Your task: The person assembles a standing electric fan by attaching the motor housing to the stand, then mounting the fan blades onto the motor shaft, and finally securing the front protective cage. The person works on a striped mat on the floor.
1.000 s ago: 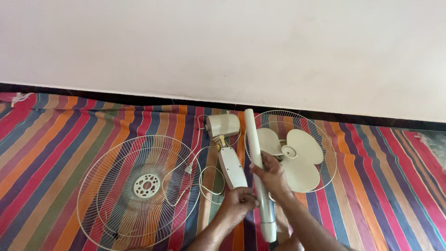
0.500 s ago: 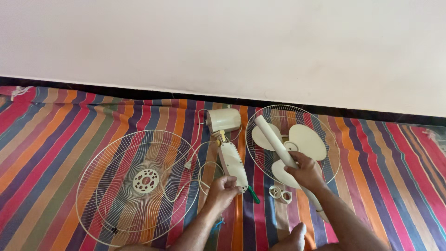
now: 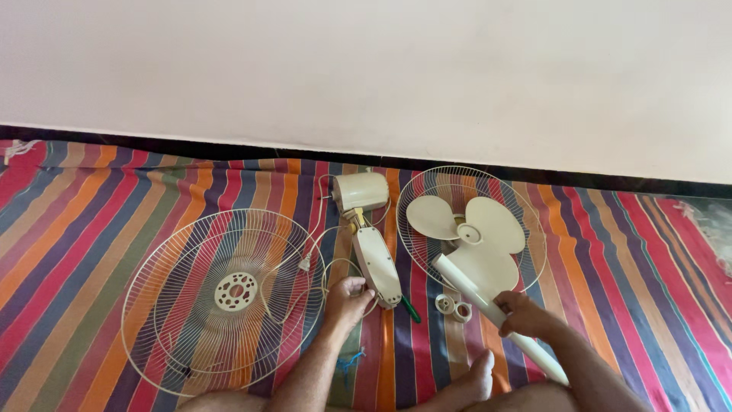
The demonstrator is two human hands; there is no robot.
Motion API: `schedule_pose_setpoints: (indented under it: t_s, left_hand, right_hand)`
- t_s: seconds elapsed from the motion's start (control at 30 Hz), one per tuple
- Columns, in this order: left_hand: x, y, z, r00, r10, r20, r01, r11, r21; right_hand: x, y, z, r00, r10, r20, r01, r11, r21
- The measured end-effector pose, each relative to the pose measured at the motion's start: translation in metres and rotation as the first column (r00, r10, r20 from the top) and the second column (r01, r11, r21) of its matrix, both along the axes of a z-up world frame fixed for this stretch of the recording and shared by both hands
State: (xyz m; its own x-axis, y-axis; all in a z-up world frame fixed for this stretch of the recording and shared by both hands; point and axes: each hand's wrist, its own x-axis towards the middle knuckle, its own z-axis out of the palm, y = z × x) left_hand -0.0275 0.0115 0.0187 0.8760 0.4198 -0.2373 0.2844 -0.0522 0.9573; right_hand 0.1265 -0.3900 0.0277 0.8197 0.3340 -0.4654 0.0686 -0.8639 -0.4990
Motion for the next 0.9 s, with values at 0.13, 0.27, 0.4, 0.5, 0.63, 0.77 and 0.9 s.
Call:
schedule_pose_setpoints:
  t_s: [0.13, 0.27, 0.4, 0.5, 0.63, 0.77, 0.9]
  left_hand:
    - [-0.002, 0.001, 0.000, 0.999, -0.006, -0.035, 0.008, 0.999, 0.052]
    - [-0.006, 0.000, 0.010, 0.996, -0.013, -0.090, 0.018, 0.998, 0.059]
    - [-0.012, -0.001, 0.018, 0.986, -0.052, -0.161, 0.054, 0.999, 0.008]
    - [-0.014, -0.002, 0.019, 0.976, -0.080, -0.200, 0.078, 0.997, -0.017]
    - [-0.015, -0.006, 0.016, 0.969, -0.118, -0.219, 0.124, 0.992, 0.013]
    - [-0.015, -0.008, 0.017, 0.956, -0.140, -0.259, 0.165, 0.983, 0.077]
    - [-0.013, -0.013, 0.018, 0.949, -0.150, -0.278, 0.188, 0.975, 0.118]
  right_hand:
    - [0.001, -0.009, -0.014, 0.987, 0.154, -0.036, -0.158, 0.958, -0.240]
    - [0.000, -0.012, -0.020, 0.982, 0.129, -0.139, -0.172, 0.918, -0.359]
    - [-0.001, -0.013, -0.025, 0.962, 0.095, -0.257, -0.211, 0.857, -0.471]
    - [-0.004, -0.017, -0.029, 0.941, 0.078, -0.328, -0.251, 0.813, -0.526]
    - [-0.005, -0.015, -0.033, 0.934, 0.067, -0.352, -0.264, 0.792, -0.550]
    - [-0.004, -0.002, -0.023, 0.955, 0.092, -0.280, -0.243, 0.784, -0.571]
    - [-0.007, 0.026, 0.010, 0.990, 0.139, 0.017, -0.109, 0.845, -0.524]
